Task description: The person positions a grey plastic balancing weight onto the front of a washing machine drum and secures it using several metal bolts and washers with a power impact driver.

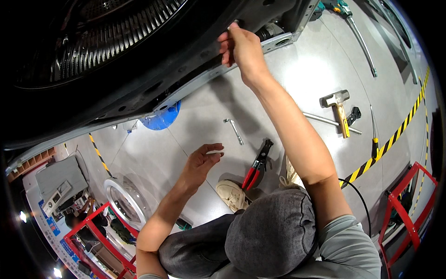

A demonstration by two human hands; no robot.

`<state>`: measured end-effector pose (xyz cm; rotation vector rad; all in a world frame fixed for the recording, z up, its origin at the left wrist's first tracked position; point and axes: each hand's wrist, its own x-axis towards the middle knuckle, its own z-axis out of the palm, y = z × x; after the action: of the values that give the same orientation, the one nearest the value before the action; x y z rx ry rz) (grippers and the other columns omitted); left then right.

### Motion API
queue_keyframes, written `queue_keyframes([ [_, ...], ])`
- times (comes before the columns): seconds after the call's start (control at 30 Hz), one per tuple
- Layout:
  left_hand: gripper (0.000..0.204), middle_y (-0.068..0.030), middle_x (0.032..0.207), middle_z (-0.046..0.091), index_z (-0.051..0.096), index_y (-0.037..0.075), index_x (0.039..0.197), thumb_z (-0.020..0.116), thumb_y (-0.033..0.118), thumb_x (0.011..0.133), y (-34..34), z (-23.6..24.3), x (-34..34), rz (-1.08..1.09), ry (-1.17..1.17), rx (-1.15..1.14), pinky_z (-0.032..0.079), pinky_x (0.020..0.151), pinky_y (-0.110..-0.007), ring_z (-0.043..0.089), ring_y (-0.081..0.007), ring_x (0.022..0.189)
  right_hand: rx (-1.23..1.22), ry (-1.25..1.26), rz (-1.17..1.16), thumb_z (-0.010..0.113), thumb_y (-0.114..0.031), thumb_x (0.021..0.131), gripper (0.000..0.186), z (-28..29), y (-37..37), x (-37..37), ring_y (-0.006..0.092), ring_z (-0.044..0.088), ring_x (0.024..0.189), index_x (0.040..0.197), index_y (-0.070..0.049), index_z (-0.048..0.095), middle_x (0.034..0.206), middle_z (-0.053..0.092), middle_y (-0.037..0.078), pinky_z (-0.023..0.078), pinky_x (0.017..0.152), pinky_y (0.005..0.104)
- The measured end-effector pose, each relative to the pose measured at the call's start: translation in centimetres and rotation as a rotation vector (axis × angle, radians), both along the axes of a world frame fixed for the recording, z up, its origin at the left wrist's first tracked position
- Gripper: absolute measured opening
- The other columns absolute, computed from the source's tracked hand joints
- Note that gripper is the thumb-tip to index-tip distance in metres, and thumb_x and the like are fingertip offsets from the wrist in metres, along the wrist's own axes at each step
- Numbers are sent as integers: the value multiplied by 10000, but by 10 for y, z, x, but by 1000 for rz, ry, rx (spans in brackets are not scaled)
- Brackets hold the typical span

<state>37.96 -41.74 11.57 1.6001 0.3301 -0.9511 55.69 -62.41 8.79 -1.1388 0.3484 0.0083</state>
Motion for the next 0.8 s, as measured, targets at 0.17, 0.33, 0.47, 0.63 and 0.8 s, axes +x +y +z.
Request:
queue_keyframes([
  [0.17,381,-103,1244,549,519,-13,1224,580,214,924,1,-2,0,4,3,-26,415,976,-336,546,-202,1123,-646,-66,-177,631,-334,861,352,-7,4,3,245,641,670,852,16,596,699,638,107,499,652,352],
  [0.33,371,-97,1232,557,522,-12,1216,578,210,924,3,-3,-2,16,13,-36,418,969,-333,548,-202,1118,-267,-43,-84,571,-279,924,313,-7,-1,2,100,518,502,861,28,582,603,552,25,432,486,252],
  [0.47,349,-99,1227,559,525,-14,1206,567,190,926,2,-3,2,-11,19,3,422,965,-332,550,-201,1108,-546,-87,-179,506,-302,955,353,-9,1,5,108,498,473,836,23,578,607,544,27,410,463,264],
  [0.63,329,-99,1208,566,531,-11,1194,569,169,921,0,-2,1,7,47,0,425,967,-336,547,-198,1101,60,73,-23,506,-304,950,357,7,-2,2,141,522,432,801,16,555,575,535,53,419,421,288],
  [0.8,300,-87,1185,577,539,3,1179,565,167,929,1,-4,1,14,44,-19,428,965,-335,552,-189,1087,71,20,-87,574,-284,918,303,2,1,2,134,518,441,831,2,525,573,532,50,400,424,283],
])
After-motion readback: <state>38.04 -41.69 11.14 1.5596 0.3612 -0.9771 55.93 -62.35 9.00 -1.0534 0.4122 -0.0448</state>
